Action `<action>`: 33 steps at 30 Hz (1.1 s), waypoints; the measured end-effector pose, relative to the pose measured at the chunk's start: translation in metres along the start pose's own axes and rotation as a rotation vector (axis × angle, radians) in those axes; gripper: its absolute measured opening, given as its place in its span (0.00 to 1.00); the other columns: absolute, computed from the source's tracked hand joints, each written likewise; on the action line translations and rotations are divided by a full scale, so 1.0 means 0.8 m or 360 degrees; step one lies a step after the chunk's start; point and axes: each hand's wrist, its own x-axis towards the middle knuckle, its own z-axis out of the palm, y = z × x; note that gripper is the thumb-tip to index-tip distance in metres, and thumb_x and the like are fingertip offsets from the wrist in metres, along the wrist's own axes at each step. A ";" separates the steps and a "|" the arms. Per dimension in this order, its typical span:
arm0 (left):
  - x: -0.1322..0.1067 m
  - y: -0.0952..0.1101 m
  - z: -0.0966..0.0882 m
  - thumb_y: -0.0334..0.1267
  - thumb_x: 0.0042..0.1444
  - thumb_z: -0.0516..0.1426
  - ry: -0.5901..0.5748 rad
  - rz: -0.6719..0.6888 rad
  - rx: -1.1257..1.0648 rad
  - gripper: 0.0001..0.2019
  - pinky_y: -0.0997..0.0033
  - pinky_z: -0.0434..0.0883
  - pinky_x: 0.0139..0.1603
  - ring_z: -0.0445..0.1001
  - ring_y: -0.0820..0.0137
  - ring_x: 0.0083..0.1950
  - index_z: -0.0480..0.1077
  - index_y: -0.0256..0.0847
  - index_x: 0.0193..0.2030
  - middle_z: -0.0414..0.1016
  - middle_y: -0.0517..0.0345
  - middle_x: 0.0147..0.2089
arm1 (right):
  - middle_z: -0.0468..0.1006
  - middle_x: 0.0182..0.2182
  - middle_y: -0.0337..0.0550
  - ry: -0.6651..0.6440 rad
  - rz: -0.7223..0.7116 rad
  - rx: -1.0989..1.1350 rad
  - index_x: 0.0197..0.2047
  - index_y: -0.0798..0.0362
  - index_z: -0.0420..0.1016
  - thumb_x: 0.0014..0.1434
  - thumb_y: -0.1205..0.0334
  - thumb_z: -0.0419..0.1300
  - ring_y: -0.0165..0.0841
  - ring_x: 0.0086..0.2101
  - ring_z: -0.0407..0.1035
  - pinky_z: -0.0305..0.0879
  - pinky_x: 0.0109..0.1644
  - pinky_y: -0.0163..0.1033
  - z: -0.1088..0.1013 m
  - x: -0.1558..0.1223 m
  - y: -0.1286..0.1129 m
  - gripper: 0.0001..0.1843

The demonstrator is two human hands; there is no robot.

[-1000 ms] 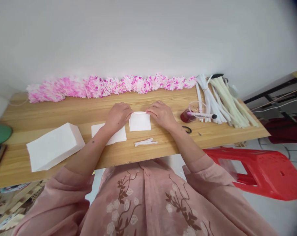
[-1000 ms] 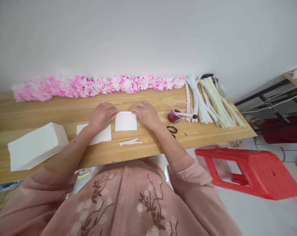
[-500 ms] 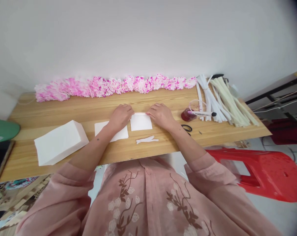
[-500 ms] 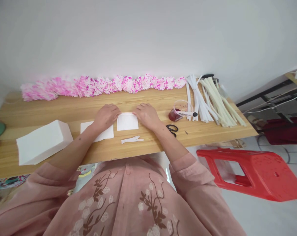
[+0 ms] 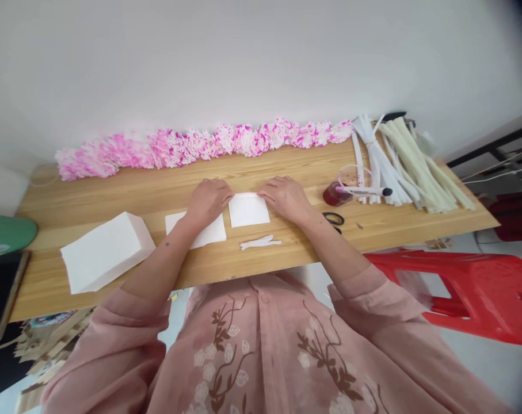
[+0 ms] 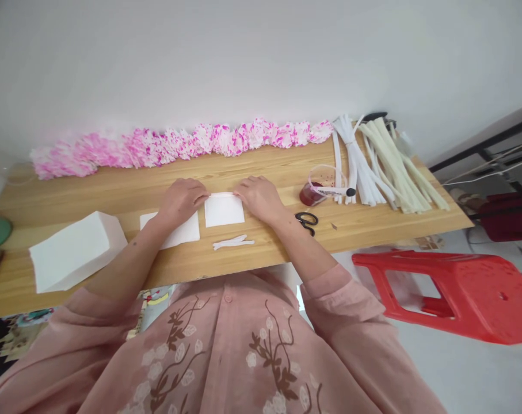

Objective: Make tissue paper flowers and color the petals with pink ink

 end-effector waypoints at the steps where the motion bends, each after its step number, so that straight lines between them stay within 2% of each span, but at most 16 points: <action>1: 0.000 0.000 0.001 0.35 0.64 0.49 0.0001 0.0016 0.0024 0.14 0.62 0.61 0.39 0.71 0.62 0.39 0.74 0.38 0.33 0.77 0.50 0.35 | 0.80 0.36 0.47 0.0000 0.0002 0.0014 0.38 0.54 0.78 0.68 0.59 0.52 0.37 0.37 0.66 0.51 0.40 0.41 0.000 0.000 0.000 0.15; 10: -0.001 0.004 0.000 0.31 0.61 0.49 -0.0003 0.0094 0.0162 0.13 0.61 0.60 0.37 0.69 0.62 0.36 0.71 0.38 0.29 0.74 0.50 0.31 | 0.78 0.33 0.46 0.0026 0.0015 -0.0008 0.35 0.53 0.78 0.68 0.59 0.51 0.37 0.36 0.66 0.51 0.38 0.41 0.000 -0.002 -0.001 0.16; 16: -0.001 0.006 -0.010 0.32 0.62 0.48 -0.0068 0.0013 0.0088 0.14 0.61 0.59 0.37 0.68 0.63 0.36 0.71 0.38 0.27 0.75 0.50 0.32 | 0.77 0.32 0.47 0.0013 0.0014 -0.0031 0.34 0.53 0.78 0.68 0.59 0.49 0.37 0.35 0.65 0.50 0.37 0.41 0.001 -0.002 -0.002 0.18; 22: -0.003 0.005 -0.009 0.35 0.63 0.50 -0.0105 -0.0003 0.0031 0.14 0.60 0.61 0.41 0.69 0.61 0.39 0.73 0.38 0.30 0.76 0.48 0.34 | 0.78 0.33 0.47 0.0011 -0.0014 -0.0049 0.34 0.54 0.78 0.68 0.58 0.50 0.37 0.35 0.66 0.51 0.37 0.41 0.000 -0.003 -0.002 0.18; 33: -0.003 0.004 -0.004 0.35 0.63 0.50 -0.0058 -0.0041 -0.0030 0.14 0.62 0.61 0.41 0.70 0.63 0.38 0.72 0.37 0.29 0.77 0.50 0.34 | 0.79 0.37 0.47 -0.0188 -0.0164 -0.0169 0.41 0.52 0.78 0.67 0.65 0.50 0.38 0.35 0.66 0.54 0.37 0.42 -0.014 -0.003 -0.002 0.15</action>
